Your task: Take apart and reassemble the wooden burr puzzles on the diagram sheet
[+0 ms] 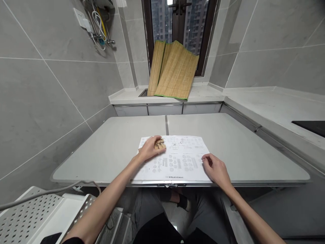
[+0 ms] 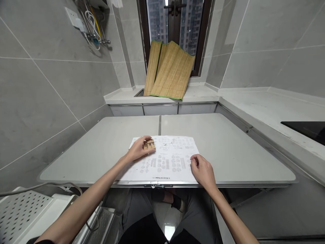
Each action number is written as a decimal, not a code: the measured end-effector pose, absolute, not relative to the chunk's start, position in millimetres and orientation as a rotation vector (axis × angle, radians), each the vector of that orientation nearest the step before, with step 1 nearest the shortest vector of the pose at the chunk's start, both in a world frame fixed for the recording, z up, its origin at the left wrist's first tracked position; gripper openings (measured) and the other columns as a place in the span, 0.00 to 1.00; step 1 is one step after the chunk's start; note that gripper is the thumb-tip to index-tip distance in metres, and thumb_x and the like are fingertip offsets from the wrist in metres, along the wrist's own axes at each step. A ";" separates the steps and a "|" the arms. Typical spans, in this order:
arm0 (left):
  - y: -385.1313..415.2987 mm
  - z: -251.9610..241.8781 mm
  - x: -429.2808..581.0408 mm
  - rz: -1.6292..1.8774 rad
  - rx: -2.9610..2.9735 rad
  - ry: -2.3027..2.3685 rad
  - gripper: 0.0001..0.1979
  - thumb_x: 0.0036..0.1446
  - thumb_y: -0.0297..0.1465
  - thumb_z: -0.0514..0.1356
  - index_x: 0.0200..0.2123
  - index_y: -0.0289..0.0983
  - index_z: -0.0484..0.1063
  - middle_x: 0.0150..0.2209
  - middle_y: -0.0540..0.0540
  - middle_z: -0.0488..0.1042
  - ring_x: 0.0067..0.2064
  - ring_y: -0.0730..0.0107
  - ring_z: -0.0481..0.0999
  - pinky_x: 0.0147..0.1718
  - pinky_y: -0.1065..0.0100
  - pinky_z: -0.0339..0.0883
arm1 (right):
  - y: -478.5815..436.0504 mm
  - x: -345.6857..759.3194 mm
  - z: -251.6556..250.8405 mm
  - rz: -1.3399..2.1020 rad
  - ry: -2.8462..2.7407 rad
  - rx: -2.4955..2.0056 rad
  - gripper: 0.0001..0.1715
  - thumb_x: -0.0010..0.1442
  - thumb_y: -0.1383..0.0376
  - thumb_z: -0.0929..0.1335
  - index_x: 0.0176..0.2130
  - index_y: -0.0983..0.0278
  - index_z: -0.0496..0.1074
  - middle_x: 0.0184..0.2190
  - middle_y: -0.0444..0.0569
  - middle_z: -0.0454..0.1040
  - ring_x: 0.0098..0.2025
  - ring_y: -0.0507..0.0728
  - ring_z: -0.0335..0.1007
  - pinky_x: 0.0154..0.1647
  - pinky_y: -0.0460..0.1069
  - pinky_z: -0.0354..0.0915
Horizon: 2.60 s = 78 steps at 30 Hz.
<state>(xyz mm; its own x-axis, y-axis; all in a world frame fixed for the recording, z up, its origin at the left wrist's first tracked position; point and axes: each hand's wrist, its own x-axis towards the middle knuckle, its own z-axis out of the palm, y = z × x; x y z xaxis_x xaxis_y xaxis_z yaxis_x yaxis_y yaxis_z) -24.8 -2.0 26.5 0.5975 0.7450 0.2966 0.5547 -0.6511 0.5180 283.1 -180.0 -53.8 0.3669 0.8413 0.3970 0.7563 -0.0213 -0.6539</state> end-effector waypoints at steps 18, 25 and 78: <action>-73.8 -3.7 46.9 0.549 2.504 0.578 0.44 0.48 0.54 0.75 0.63 0.41 0.66 0.59 0.35 0.72 0.61 0.43 0.71 0.60 0.49 0.65 | -178.9 283.3 -53.7 0.125 -1.423 -1.780 0.14 0.66 0.59 0.62 0.39 0.60 0.74 0.31 0.50 0.79 0.31 0.60 0.72 0.36 0.52 0.63; -81.9 11.2 27.8 0.551 2.510 0.710 0.34 0.49 0.57 0.72 0.50 0.40 0.74 0.44 0.42 0.72 0.47 0.52 0.73 0.45 0.58 0.68 | -179.4 283.1 -52.7 0.134 -1.414 -1.788 0.12 0.65 0.59 0.62 0.38 0.60 0.73 0.31 0.49 0.78 0.31 0.60 0.72 0.36 0.52 0.62; -104.8 -0.4 15.0 0.671 1.826 0.739 0.35 0.48 0.41 0.76 0.56 0.41 0.69 0.33 0.53 0.74 0.32 0.69 0.71 0.32 0.69 0.63 | -166.9 228.4 -36.2 0.892 -1.442 -1.265 0.25 0.67 0.45 0.70 0.48 0.62 0.77 0.42 0.53 0.83 0.45 0.62 0.80 0.48 0.55 0.73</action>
